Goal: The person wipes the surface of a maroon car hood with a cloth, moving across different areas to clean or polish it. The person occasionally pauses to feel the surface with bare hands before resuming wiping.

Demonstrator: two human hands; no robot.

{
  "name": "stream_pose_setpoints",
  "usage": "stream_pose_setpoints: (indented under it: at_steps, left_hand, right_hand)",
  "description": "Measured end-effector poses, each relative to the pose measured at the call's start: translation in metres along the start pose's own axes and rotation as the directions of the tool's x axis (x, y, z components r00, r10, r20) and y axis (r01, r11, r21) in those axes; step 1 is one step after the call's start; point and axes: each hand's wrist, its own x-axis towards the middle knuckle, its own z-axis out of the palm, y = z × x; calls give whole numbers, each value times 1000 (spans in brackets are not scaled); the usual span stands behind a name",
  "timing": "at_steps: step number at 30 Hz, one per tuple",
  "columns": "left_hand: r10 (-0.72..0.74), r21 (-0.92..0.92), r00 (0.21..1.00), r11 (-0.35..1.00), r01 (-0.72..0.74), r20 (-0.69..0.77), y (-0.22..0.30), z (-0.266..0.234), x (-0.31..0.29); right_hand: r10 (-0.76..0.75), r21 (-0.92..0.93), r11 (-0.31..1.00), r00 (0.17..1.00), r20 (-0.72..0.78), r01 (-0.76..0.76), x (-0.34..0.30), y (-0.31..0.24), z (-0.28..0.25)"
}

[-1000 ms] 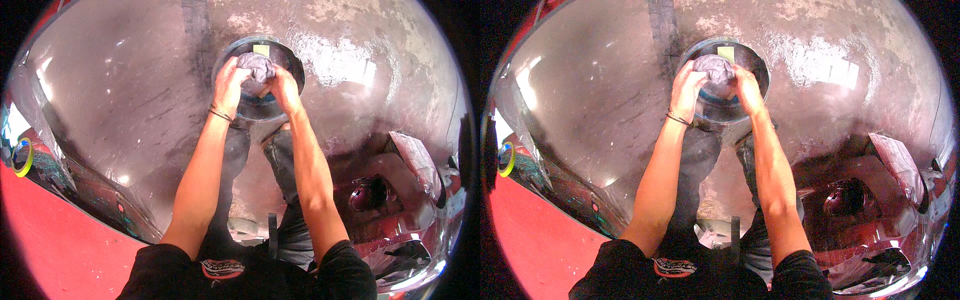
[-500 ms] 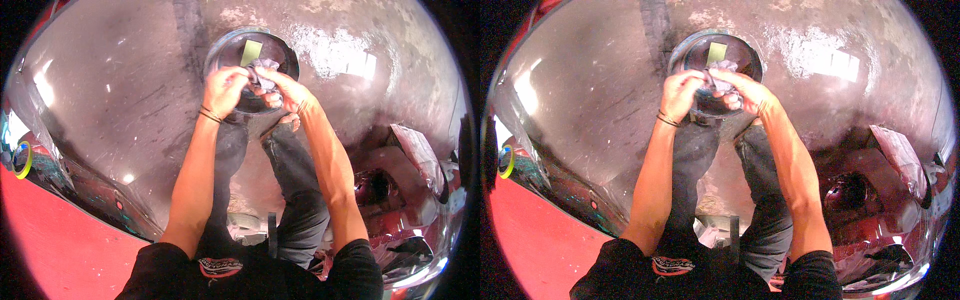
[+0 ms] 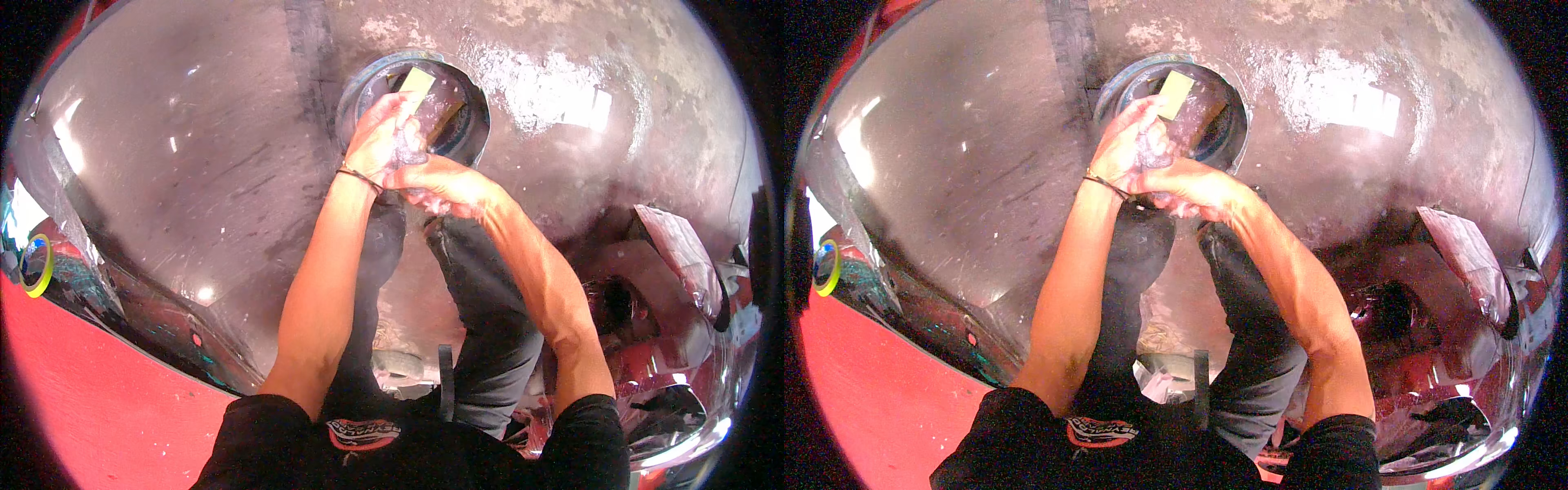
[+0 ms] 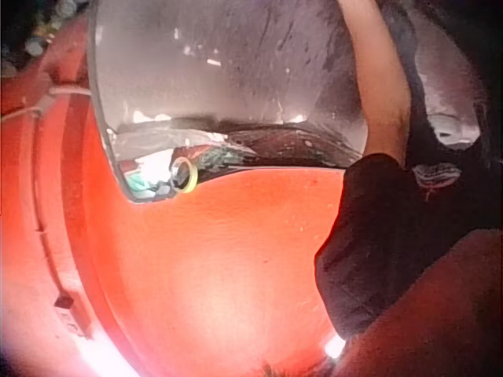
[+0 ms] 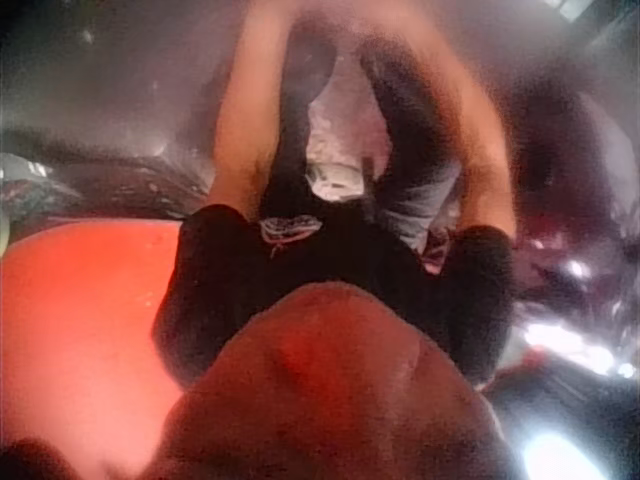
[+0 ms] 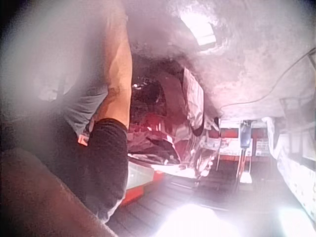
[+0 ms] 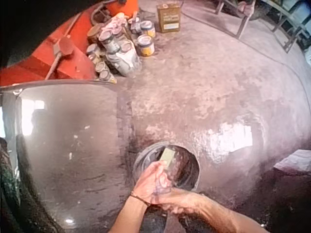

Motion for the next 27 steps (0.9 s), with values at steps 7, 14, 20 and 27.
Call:
stream_pose_setpoints:
  at_steps: [7, 14, 20, 27]
  left_hand:
    - [431, 639, 777, 768, -49, -458, -44, -51, 60]
    - [571, 541, 749, 768, -343, -336, -45, 41, -10]
    - [385, 841, 774, -9, -541, 502, 34, 116, -189]
    - [72, 646, 762, -585, -491, 644, 93, 161, -306]
  right_hand:
    - [-294, -927, 277, 897, -332, -252, 22, -28, 13]
    - [-785, -931, 138, 536, -310, -337, -22, 13, 30]
    - [-594, -897, 435, 722, -355, -83, -115, 2, 74]
    - [82, -549, 830, 995, -55, -99, -226, -64, 186]
